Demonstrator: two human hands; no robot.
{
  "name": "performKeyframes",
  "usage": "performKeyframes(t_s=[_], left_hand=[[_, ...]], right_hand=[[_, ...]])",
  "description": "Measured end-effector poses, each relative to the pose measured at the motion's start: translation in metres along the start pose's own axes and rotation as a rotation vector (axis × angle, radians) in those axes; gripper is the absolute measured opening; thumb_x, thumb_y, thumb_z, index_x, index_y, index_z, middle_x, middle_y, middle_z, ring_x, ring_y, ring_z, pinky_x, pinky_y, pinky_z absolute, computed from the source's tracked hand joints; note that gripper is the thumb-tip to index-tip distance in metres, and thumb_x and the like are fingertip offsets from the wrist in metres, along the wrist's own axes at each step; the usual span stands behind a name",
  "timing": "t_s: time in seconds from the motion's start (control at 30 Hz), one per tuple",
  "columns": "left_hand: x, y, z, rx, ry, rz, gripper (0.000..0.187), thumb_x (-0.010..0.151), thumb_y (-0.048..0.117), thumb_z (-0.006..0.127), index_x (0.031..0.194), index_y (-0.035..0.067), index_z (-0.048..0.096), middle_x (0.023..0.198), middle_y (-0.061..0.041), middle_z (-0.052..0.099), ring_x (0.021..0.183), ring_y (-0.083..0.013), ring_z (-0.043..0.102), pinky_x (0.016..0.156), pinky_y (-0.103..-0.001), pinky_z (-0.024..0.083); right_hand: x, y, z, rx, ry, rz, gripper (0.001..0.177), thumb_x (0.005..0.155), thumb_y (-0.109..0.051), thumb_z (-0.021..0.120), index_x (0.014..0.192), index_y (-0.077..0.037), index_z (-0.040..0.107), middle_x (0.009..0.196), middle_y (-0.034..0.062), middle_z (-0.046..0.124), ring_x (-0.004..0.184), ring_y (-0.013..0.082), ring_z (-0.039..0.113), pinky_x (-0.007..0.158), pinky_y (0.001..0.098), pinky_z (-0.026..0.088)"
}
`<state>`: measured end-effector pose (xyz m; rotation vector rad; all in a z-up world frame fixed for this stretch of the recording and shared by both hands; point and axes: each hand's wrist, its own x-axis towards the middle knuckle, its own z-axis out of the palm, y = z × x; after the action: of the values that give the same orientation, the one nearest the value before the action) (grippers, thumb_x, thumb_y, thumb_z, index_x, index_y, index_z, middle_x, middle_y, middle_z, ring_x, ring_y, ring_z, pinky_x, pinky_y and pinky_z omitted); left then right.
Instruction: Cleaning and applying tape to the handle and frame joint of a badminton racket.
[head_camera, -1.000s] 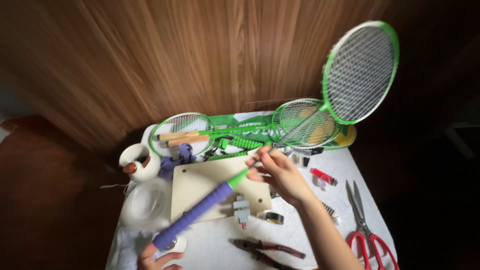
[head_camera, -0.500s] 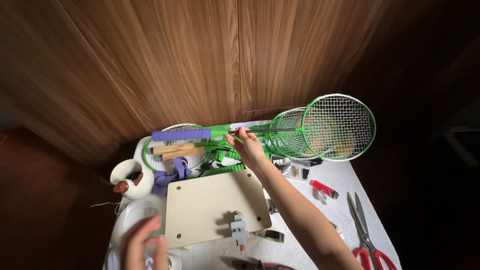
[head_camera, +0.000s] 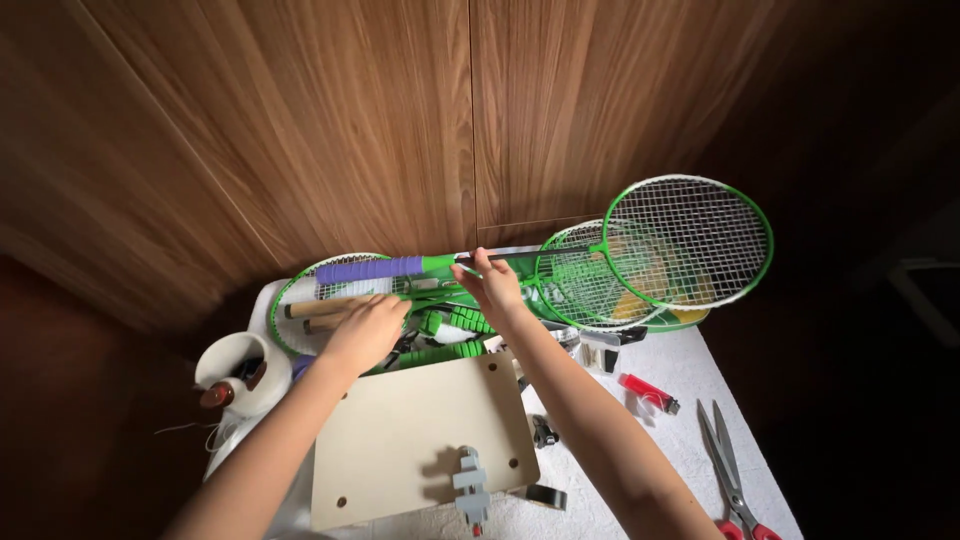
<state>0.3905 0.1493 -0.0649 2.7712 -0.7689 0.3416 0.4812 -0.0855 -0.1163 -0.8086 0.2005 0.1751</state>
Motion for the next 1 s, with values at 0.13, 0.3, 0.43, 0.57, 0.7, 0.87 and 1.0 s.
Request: performKeyframes(t_s=[0.13,0.3,0.43,0.57,0.7,0.87,1.0], left_hand=[[0.026,-0.021,0.034,0.170,-0.041,-0.021,0.032,0.084,0.015,0.069,0.114,0.003,0.065,0.110,-0.013,0.065,0.108,-0.0323,0.063,0.090,-0.048,0.052],[0.038,-0.059,0.091,0.379,-0.161,-0.094,0.025,0.085,0.010,0.071,0.110,0.008,0.066,0.116,-0.011,0.065,0.114,-0.0284,0.065,0.097,-0.046,0.054],[0.038,-0.061,0.090,0.368,-0.134,-0.069,0.024,0.088,0.004,0.069,0.111,0.009,0.067,0.116,-0.012,0.065,0.112,-0.0287,0.067,0.094,-0.045,0.057],[0.032,-0.036,0.063,0.286,-0.196,-0.132,0.031,0.084,0.010,0.072,0.114,0.009,0.062,0.120,-0.010,0.061,0.117,-0.0291,0.062,0.094,-0.048,0.054],[0.034,-0.008,0.026,0.154,-0.198,-0.207,0.049,0.083,0.028,0.077,0.123,0.009,0.056,0.125,-0.009,0.054,0.123,-0.0291,0.053,0.100,-0.051,0.047],[0.036,-0.030,0.040,0.098,-0.202,-0.174,0.057,0.085,0.036,0.076,0.135,0.019,0.056,0.131,-0.006,0.053,0.126,-0.0288,0.049,0.104,-0.052,0.040],[0.038,-0.039,0.051,0.062,-0.297,-0.207,0.052,0.090,0.036,0.074,0.137,0.022,0.056,0.132,-0.001,0.055,0.130,-0.0245,0.048,0.112,-0.053,0.036]], right_hand=[[0.003,-0.014,-0.005,0.006,-0.016,-0.053,0.024,0.105,-0.024,0.057,0.110,-0.001,0.056,0.111,0.0144,0.068,0.099,0.0267,0.072,0.090,0.0351,0.062],[0.001,-0.033,-0.019,0.025,-0.029,-0.074,0.022,0.103,-0.024,0.056,0.112,-0.003,0.059,0.111,0.0130,0.069,0.098,0.0261,0.072,0.091,0.0345,0.062],[0.002,-0.040,-0.029,0.017,0.012,-0.080,0.023,0.103,-0.025,0.056,0.110,-0.003,0.058,0.112,0.0124,0.069,0.099,0.0261,0.072,0.091,0.0350,0.062],[0.000,-0.044,-0.031,0.056,0.000,-0.092,0.026,0.106,-0.026,0.054,0.109,0.000,0.058,0.111,0.0135,0.068,0.101,0.0253,0.072,0.090,0.0335,0.061],[-0.005,-0.049,-0.028,0.067,-0.036,-0.092,0.026,0.106,-0.025,0.053,0.111,0.000,0.059,0.110,0.0122,0.068,0.102,0.0235,0.072,0.091,0.0317,0.061],[-0.013,-0.050,-0.025,0.060,-0.012,-0.078,0.025,0.107,-0.025,0.053,0.110,-0.001,0.057,0.110,0.0136,0.068,0.102,0.0242,0.072,0.091,0.0320,0.061],[-0.014,-0.057,-0.021,0.052,-0.019,-0.132,0.023,0.105,-0.025,0.053,0.111,-0.003,0.058,0.107,0.0107,0.068,0.099,0.0230,0.072,0.091,0.0328,0.061]])
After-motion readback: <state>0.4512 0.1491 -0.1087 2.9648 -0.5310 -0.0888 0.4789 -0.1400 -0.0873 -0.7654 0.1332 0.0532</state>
